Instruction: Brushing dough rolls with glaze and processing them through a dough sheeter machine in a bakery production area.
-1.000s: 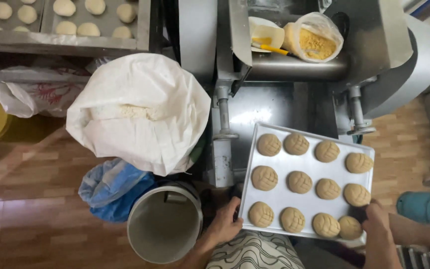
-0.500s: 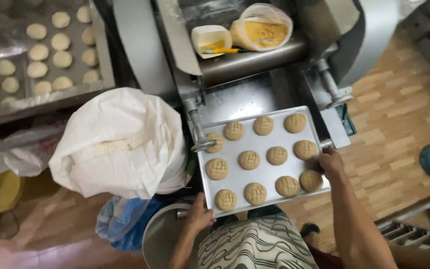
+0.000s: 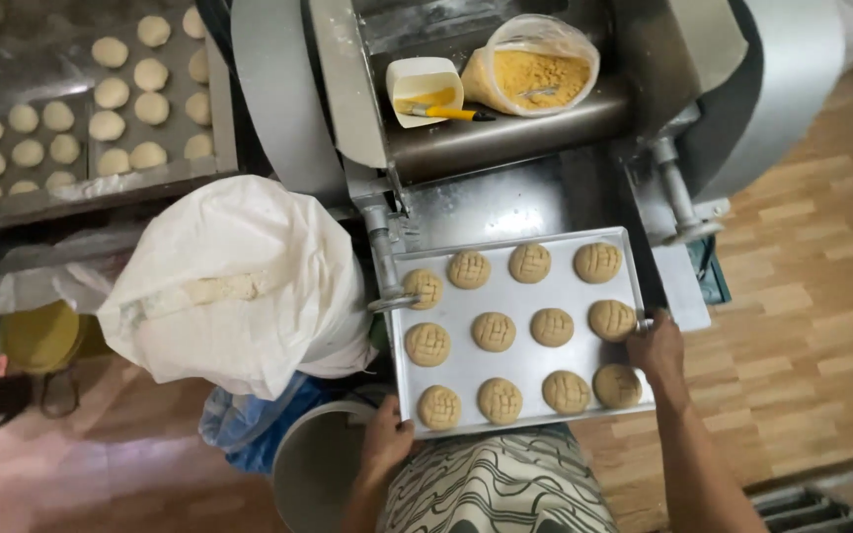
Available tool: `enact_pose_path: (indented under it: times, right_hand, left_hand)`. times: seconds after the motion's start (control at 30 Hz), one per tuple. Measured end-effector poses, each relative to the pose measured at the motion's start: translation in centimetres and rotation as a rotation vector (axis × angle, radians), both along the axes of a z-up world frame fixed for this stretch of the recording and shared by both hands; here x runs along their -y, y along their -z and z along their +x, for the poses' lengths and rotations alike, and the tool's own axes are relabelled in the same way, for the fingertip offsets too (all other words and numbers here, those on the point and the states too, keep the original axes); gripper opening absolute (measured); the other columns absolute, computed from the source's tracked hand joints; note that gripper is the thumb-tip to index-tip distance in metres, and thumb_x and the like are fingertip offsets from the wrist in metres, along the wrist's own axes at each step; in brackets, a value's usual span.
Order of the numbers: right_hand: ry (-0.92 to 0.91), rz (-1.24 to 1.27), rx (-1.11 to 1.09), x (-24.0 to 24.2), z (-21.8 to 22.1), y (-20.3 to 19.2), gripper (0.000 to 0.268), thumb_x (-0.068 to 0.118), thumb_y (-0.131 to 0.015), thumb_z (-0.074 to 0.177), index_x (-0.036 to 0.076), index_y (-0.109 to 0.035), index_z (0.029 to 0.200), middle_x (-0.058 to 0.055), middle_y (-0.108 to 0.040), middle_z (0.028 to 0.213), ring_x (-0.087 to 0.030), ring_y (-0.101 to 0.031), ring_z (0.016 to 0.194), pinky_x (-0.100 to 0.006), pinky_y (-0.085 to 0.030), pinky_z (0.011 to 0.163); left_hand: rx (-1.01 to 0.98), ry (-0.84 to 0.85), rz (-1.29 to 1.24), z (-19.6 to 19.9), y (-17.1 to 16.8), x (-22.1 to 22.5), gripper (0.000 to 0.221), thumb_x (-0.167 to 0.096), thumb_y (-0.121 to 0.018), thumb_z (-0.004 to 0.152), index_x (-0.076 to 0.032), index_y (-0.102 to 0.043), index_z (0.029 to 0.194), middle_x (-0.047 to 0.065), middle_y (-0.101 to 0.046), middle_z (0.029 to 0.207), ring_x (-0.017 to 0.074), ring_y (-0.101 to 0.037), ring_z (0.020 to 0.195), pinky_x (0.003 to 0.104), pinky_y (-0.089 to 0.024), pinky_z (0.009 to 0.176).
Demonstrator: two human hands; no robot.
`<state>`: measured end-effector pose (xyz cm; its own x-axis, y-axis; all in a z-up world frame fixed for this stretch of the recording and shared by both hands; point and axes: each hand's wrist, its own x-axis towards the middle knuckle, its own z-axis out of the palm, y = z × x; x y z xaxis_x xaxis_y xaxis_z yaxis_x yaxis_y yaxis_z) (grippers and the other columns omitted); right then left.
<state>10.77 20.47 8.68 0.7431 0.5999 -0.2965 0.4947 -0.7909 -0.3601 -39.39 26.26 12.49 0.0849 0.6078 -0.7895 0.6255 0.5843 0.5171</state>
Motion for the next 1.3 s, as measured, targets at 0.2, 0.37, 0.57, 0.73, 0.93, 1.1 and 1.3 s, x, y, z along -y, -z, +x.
enact_pose_path:
  times: [0.2,0.37,0.57,0.73,0.93,1.1,1.3]
  right_hand:
    - [-0.242,-0.059,-0.008,-1.3,3.1,-1.4,0.068,0.009,-0.048,0.077,0.011,-0.061,0.144,-0.033,-0.063,0.106,-0.058,-0.063,0.093,-0.060,-0.052,0.089]
    - [-0.357,0.043,-0.134,-4.3,3.3,-2.5,0.050,0.008,-0.053,0.076,0.007,-0.065,0.124,-0.027,-0.071,0.113,-0.052,-0.066,0.103,-0.055,-0.052,0.090]
    - [-0.510,0.033,-0.057,-6.0,6.2,1.7,0.048,0.011,-0.051,0.083,0.002,-0.064,0.128,-0.030,-0.070,0.113,-0.055,-0.064,0.103,-0.060,-0.050,0.089]
    - [-0.653,0.055,0.000,-9.0,6.4,1.9,0.043,0.015,-0.053,0.087,-0.001,-0.065,0.124,-0.033,-0.069,0.106,-0.058,-0.063,0.096,-0.064,-0.049,0.086]
    - [-0.679,0.084,0.039,-9.9,6.7,1.6,0.041,0.015,-0.054,0.082,0.003,-0.067,0.118,-0.032,-0.070,0.101,-0.059,-0.063,0.093,-0.064,-0.049,0.084]
    - [-0.652,-0.031,-0.010,-10.3,7.1,1.3,0.058,0.018,-0.059,0.073,0.007,-0.062,0.131,-0.029,-0.071,0.114,-0.054,-0.066,0.104,-0.056,-0.053,0.091]
    - [-0.844,0.177,-0.013,-17.5,1.5,-9.0,0.044,0.029,-0.059,0.085,0.007,-0.058,0.123,-0.025,-0.064,0.104,-0.052,-0.062,0.098,-0.060,-0.048,0.083]
  left_hand:
    - [-0.070,-0.041,0.045,3.4,-3.3,3.0,0.035,-0.017,-0.062,0.089,-0.020,-0.066,0.124,0.005,-0.077,0.119,0.0210,-0.073,0.109,0.037,-0.057,0.085]
    - [-0.019,-0.305,-0.068,4.8,0.3,8.9,0.033,-0.005,-0.062,0.089,-0.015,-0.064,0.120,0.013,-0.078,0.115,0.0244,-0.078,0.101,0.039,-0.071,0.075]
    - [-0.102,-0.440,-0.169,9.5,-5.6,11.8,0.041,-0.011,-0.056,0.093,-0.018,-0.058,0.134,0.009,-0.077,0.121,0.0275,-0.081,0.093,0.041,-0.071,0.076]
    - [0.036,-0.548,-0.170,10.1,-5.8,13.4,0.050,-0.035,-0.062,0.089,-0.013,-0.057,0.134,0.011,-0.071,0.122,0.0225,-0.068,0.092,0.037,-0.054,0.070]
    - [0.043,-0.662,-0.051,10.1,-6.0,15.0,0.046,-0.032,-0.059,0.093,-0.011,-0.063,0.134,0.008,-0.073,0.129,0.0224,-0.068,0.117,0.038,-0.056,0.095]
    - [0.140,-0.711,0.062,8.9,-1.4,17.4,0.043,-0.019,-0.061,0.091,-0.008,-0.071,0.131,0.005,-0.077,0.125,0.0179,-0.069,0.117,0.036,-0.054,0.096]
    - [0.004,-0.853,0.136,8.6,-3.5,16.7,0.051,-0.021,-0.065,0.090,-0.012,-0.058,0.140,0.011,-0.068,0.133,0.0265,-0.069,0.114,0.041,-0.056,0.096]
